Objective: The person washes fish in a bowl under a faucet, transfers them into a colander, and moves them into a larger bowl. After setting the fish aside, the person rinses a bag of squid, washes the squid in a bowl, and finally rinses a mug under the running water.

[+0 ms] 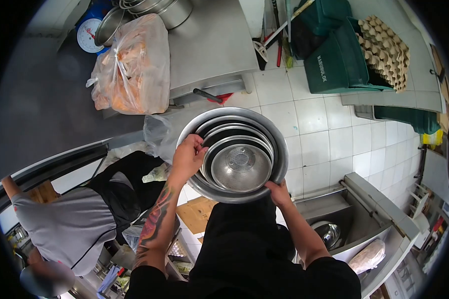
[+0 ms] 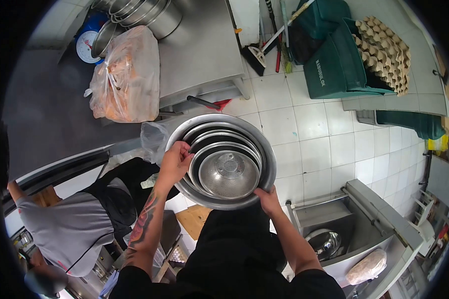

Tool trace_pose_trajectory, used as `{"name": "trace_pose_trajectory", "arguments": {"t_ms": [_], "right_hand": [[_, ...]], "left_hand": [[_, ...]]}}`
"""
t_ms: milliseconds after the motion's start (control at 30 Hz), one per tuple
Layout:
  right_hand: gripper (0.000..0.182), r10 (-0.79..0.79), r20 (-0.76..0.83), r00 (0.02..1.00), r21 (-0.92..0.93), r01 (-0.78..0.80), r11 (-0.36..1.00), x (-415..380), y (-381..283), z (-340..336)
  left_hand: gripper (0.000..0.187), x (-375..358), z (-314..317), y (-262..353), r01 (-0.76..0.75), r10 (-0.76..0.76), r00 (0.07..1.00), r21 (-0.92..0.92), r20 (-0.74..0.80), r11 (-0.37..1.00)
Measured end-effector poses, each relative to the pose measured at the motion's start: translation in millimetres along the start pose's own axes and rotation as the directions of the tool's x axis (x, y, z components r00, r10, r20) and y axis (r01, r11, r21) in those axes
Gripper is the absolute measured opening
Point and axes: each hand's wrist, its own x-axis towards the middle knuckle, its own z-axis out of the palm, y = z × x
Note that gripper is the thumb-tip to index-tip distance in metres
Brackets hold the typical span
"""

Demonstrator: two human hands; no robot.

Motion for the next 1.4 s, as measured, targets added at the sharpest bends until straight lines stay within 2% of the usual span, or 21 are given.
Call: {"name": "trace_pose_trajectory", "arguments": {"t_ms": [67, 133, 200, 267, 300, 467, 533, 567, 600, 667, 800, 867, 933, 1100, 1133, 1167, 1200, 1267, 1333, 1367, 1400], "right_hand": [[0.045, 0.033, -0.036, 0.999, 0.003, -0.033, 0.999, 4, 3, -4], [0.045, 0.048, -0.04, 0.998, 0.022, -0.047, 0.999, 5, 4, -5], [0.046, 0.064, -0.052, 0.997, 0.042, -0.062, 0.997, 2, 5, -7], [0.048, 0.102, -0.048, 0.994, 0.055, -0.099, 0.994, 6, 6, -7], [0.048, 0.1, -0.045, 0.994, 0.054, -0.097, 0.994, 10, 6, -6], [0.044, 0.068, -0.058, 0.996, -0.027, -0.07, 0.997, 26, 16, -12], [0.043, 0.093, -0.081, 0.992, -0.038, -0.096, 0.995, 31, 18, -13], [0.041, 0.122, -0.101, 0.987, -0.053, -0.128, 0.99, 33, 18, -11], [0.041, 0.123, -0.1, 0.987, -0.052, -0.128, 0.99, 33, 17, -11], [0.041, 0.112, -0.092, 0.989, -0.056, -0.118, 0.991, 28, 6, 3], [0.044, 0.155, -0.097, 0.983, -0.007, -0.157, 0.988, 34, 19, 20], [0.046, 0.093, -0.059, 0.994, 0.019, -0.092, 0.996, 34, 21, 29], [0.044, 0.094, -0.03, 0.995, -0.013, -0.094, 0.995, 39, 28, 25], [0.037, 0.063, -0.058, 0.996, -0.003, -0.064, 0.998, 53, 36, 32], [0.037, 0.063, -0.053, 0.997, -0.003, -0.063, 0.998, 58, 33, 35], [0.035, 0.085, -0.056, 0.995, -0.022, -0.086, 0.996, 65, 28, 39], [0.033, 0.11, -0.061, 0.992, -0.042, -0.113, 0.993, 70, 23, 43], [0.031, 0.142, -0.051, 0.989, -0.037, -0.144, 0.989, 83, 21, 48], [0.031, 0.103, -0.051, 0.993, -0.073, -0.107, 0.992, 99, 27, 52], [0.033, 0.102, -0.038, 0.994, -0.148, -0.106, 0.983, 107, 20, 58], [0.037, 0.035, 0.016, 0.999, -0.111, -0.033, 0.993, 118, 20, 68]], "left_hand": [[0.022, -2, -5, 7, 0.052, -0.051, 0.997, -0.016, 0.059, 0.999], [0.025, -11, -7, 11, -0.086, 0.086, 0.995, 0.005, 0.053, 0.996], [0.024, -16, -7, 17, -0.06, 0.057, 0.994, 0.027, 0.092, 0.998], [0.018, -19, -7, 20, -0.335, 0.332, 0.942, 0.061, 0.045, 0.94], [0.015, -27, -6, 25, -0.163, 0.154, 0.984, 0.093, 0.09, 0.982], [0.011, -54, -14, 26, -0.271, 0.271, 0.962, 0.08, 0.017, 0.959], [0.015, -60, -19, 12, -0.207, 0.216, 0.971, 0.087, -0.101, 0.974], [0.024, -62, -21, 12, -0.09, 0.09, 0.985, 0.007, -0.15, 0.996], [0.024, -61, -21, 8, -0.09, 0.09, 0.985, 0.008, -0.15, 0.996], [0.032, -56, -22, 3, -0.247, 0.309, 0.922, 0.258, -0.234, 0.934], [0.02, -56, -2, 25, -0.088, 0.125, 0.989, 0.357, -0.083, 0.93], [0.016, -55, -9, 30, -0.107, 0.161, 0.98, 0.374, -0.114, 0.921], [0.013, -53, -23, 20, -0.326, 0.463, 0.834, 0.408, -0.3, 0.853], [0.012, -61, -55, -9, -0.204, 0.3, 0.808, 0.236, -0.508, 0.95], [0.009, -60, -54, -31, -0.252, 0.327, 0.73, 0.208, -0.6, 0.945], [0.01, -69, -53, -58, -0.108, 0.061, 0.776, -0.038, -0.627, 0.993], [0.013, -84, -50, -79, 0.046, -0.21, 0.783, -0.281, -0.586, 0.958], [0.018, -104, -44, -92, -0.042, -0.307, 0.771, -0.526, -0.558, 0.85], [0.019, -129, -36, -120, 0.042, -0.48, 0.726, -0.664, -0.493, 0.747], [0.022, -141, -37, -112, 0.111, -0.619, 0.686, -0.785, -0.383, 0.61], [0.022, -151, -35, -113, 0.11, -0.623, 0.68, -0.786, -0.386, 0.608]]}}
